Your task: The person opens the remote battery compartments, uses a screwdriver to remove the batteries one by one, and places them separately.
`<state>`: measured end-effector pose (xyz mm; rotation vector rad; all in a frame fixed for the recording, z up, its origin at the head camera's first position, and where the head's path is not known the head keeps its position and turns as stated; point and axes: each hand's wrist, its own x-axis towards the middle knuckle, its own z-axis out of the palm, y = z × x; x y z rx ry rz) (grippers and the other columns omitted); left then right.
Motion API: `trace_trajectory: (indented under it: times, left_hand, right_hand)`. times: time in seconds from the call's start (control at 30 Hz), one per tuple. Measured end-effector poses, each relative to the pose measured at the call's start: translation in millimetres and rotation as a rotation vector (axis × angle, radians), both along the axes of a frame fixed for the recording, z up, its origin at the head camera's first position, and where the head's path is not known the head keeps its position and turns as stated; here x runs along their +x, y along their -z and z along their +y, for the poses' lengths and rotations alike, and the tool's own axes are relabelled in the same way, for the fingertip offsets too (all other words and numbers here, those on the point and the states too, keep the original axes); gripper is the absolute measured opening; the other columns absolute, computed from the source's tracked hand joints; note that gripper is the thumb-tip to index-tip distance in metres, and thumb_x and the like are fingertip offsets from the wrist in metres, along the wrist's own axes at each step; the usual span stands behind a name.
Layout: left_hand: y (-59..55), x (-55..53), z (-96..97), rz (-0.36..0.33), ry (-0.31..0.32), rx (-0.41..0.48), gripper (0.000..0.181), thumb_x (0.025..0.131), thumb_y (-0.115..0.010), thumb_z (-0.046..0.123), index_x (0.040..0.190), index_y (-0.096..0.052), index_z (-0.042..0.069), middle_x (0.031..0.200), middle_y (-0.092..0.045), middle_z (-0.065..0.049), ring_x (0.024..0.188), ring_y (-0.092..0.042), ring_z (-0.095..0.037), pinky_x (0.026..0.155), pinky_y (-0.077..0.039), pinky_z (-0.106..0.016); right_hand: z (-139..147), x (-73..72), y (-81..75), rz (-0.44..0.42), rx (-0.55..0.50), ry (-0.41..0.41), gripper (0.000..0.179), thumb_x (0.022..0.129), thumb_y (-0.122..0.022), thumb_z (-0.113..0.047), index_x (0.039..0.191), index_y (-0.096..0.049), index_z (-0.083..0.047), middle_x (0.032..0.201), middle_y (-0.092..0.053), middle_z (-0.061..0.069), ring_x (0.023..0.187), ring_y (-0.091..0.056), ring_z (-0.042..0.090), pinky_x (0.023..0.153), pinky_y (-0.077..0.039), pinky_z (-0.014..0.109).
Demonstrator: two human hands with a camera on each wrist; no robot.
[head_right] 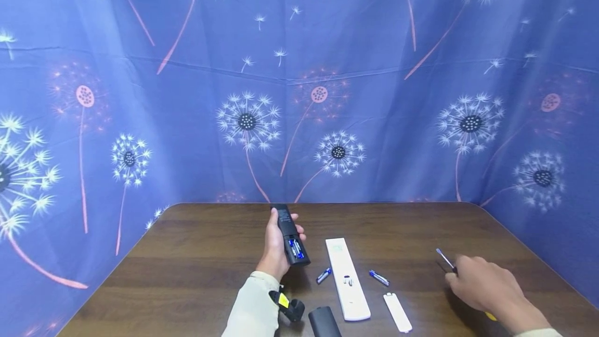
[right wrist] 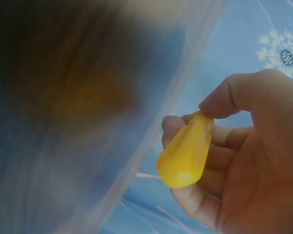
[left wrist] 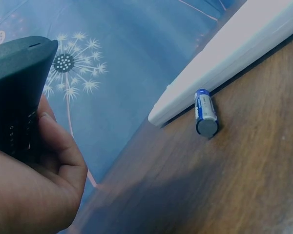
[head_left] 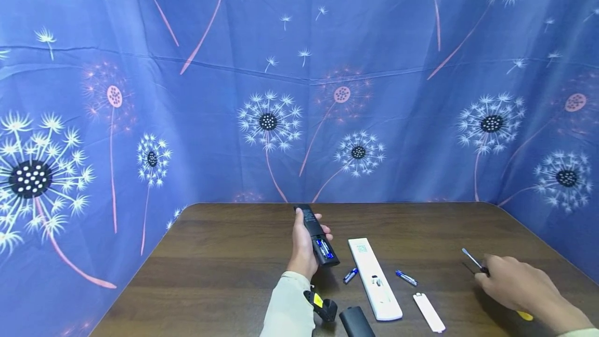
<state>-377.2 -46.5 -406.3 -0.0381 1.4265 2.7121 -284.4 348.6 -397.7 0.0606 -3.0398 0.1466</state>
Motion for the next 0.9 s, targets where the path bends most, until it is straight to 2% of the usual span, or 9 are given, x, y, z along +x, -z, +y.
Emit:
trace_trajectory:
  times: [0.3,0.43,0.63,0.8,0.9]
  left_hand:
    - [-1.0,1.1,-2.0,0.007,-0.014,0.000,0.074,0.102,-0.024,0.066,0.130,-0.051,0.003,0.080,-0.061,-0.006,0.063,-0.062,-0.014,0.067,-0.052,-0.031]
    - [-0.9,2.2,0.9,0.007,-0.006,-0.004,0.073,0.102,-0.025,0.066,0.129,-0.051,0.003,0.080,-0.061,-0.006,0.063,-0.062,-0.014,0.067,-0.051,-0.031]
    - [-0.8,2.9,1.9,-0.011,-0.005,0.000,0.072,0.103,-0.025,0.064,0.131,-0.050,0.002,0.080,-0.061,-0.006,0.063,-0.062,-0.015,0.069,-0.051,-0.033]
    - [-1.9,0.4,1.8,-0.004,-0.001,-0.006,0.069,0.104,-0.025,0.060,0.130,-0.051,0.002,0.080,-0.061,-0.007,0.063,-0.063,-0.016,0.070,-0.052,-0.033]
    - [-2.0,-1.3,1.0,-0.006,-0.001,0.010,0.068,0.104,-0.025,0.059,0.129,-0.052,0.002,0.079,-0.061,-0.006,0.061,-0.062,-0.015,0.067,-0.053,-0.031]
  right_hand:
    - [-21.6,2.5,-7.5,0.087,0.020,-0.037,0.023,0.094,-0.058,-0.023,0.072,-0.051,-0.019,0.066,-0.047,-0.001,0.059,-0.045,0.020,0.048,-0.035,0.046]
    - [-22.8,2.0,-8.2,0.075,0.024,-0.042,0.019,0.095,-0.057,-0.023,0.077,-0.056,-0.018,0.067,-0.048,-0.002,0.060,-0.044,0.019,0.048,-0.035,0.044]
    - [-26.5,-0.1,-5.8,0.056,0.010,-0.070,0.020,0.097,-0.062,-0.032,0.080,-0.062,-0.021,0.071,-0.054,-0.004,0.061,-0.049,0.017,0.048,-0.037,0.045]
    - [-38.5,-0.4,-9.5,0.089,0.004,-0.110,0.016,0.095,-0.068,-0.031,0.081,-0.065,-0.023,0.072,-0.058,-0.007,0.062,-0.051,0.014,0.048,-0.038,0.044]
    - [-46.6,-1.5,-12.4,0.137,0.013,-0.135,0.011,0.092,-0.070,-0.030,0.084,-0.068,-0.023,0.074,-0.062,-0.007,0.064,-0.057,0.014,0.049,-0.041,0.045]
